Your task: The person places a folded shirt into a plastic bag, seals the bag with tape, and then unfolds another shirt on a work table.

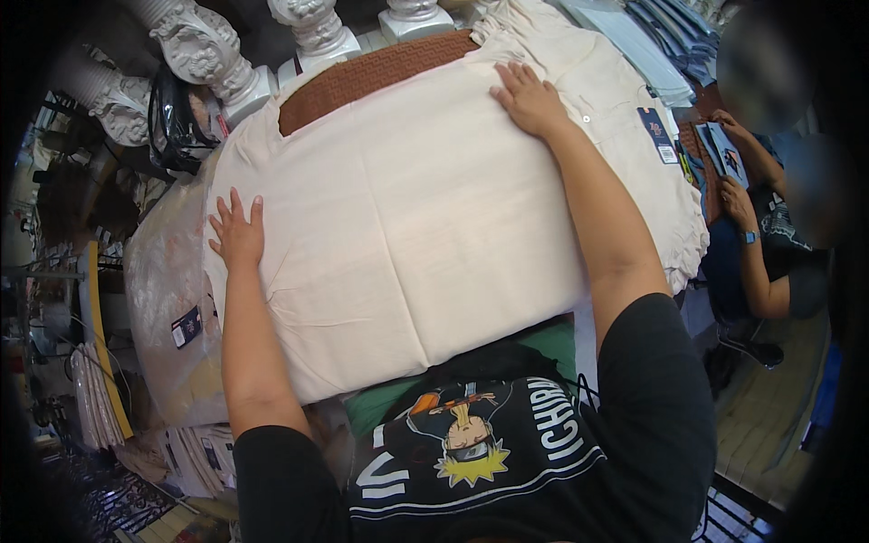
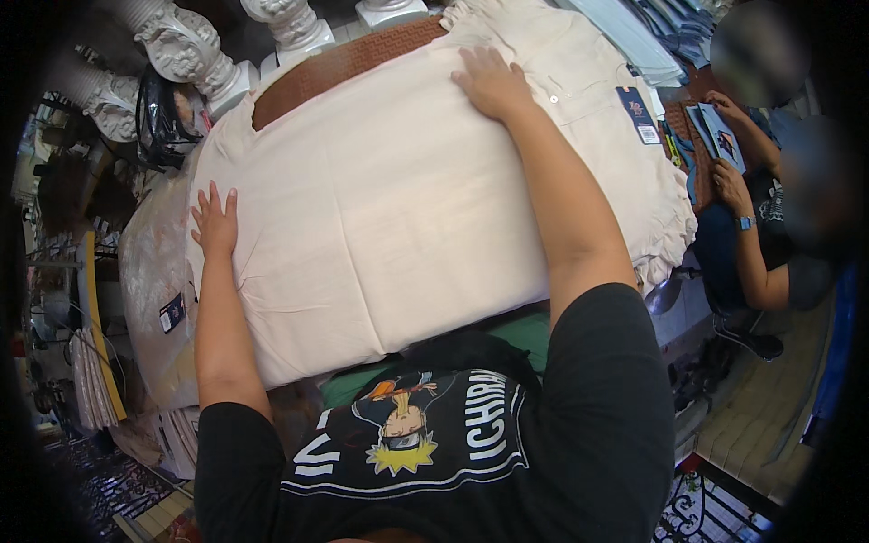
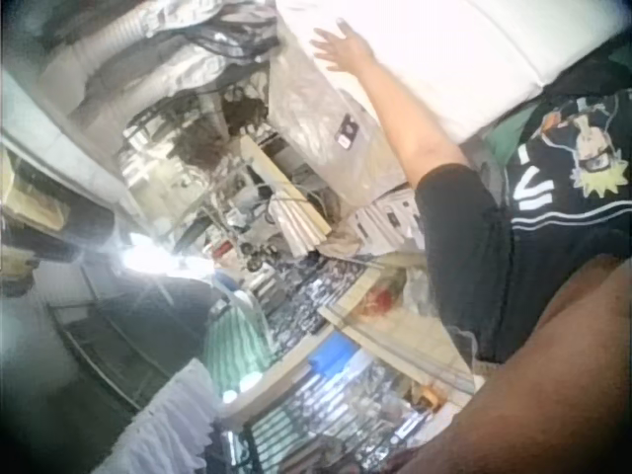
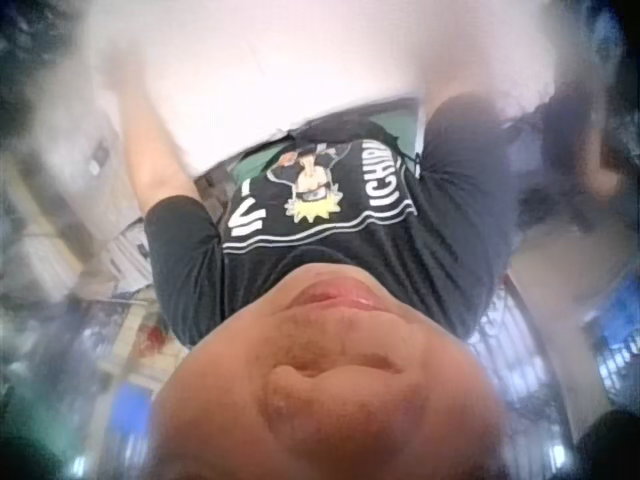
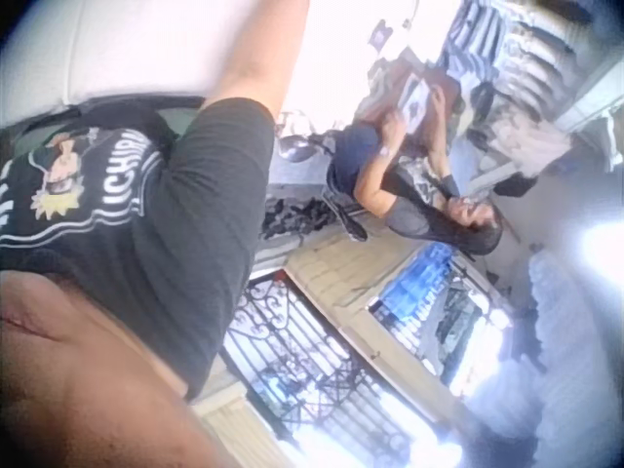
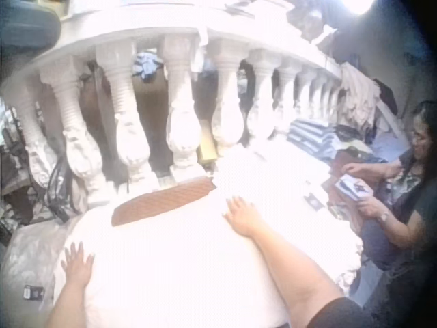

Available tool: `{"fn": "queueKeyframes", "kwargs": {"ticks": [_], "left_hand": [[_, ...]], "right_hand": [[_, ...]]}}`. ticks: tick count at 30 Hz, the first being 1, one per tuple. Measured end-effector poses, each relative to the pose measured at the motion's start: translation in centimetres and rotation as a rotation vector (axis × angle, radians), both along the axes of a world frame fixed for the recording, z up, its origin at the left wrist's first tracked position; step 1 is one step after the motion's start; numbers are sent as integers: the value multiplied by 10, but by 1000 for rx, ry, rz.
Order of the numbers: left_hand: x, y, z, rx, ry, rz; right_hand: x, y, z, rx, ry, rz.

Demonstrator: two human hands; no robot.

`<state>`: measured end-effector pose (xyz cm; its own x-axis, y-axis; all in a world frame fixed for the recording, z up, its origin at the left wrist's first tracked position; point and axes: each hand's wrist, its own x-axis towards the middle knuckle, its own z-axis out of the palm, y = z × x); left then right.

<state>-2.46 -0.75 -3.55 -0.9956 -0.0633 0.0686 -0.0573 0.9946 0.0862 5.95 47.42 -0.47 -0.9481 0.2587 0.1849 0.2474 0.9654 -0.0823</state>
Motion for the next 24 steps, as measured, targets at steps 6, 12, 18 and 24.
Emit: {"fn": "queueKeyframes", "kwargs": {"ticks": [6, 12, 18, 24], "left_hand": [[-2, -9, -3, 64, 1, 45], [90, 51, 36, 212, 19, -294], [154, 98, 19, 34, 15, -465], [151, 97, 20, 29, -14, -431]], "right_hand": [[-3, 1, 2, -24, 95, 59], [36, -43, 21, -99, 273, 382], [25, -41, 3, -194, 300, 241], [102, -7, 52, -243, 663, 113]]}}
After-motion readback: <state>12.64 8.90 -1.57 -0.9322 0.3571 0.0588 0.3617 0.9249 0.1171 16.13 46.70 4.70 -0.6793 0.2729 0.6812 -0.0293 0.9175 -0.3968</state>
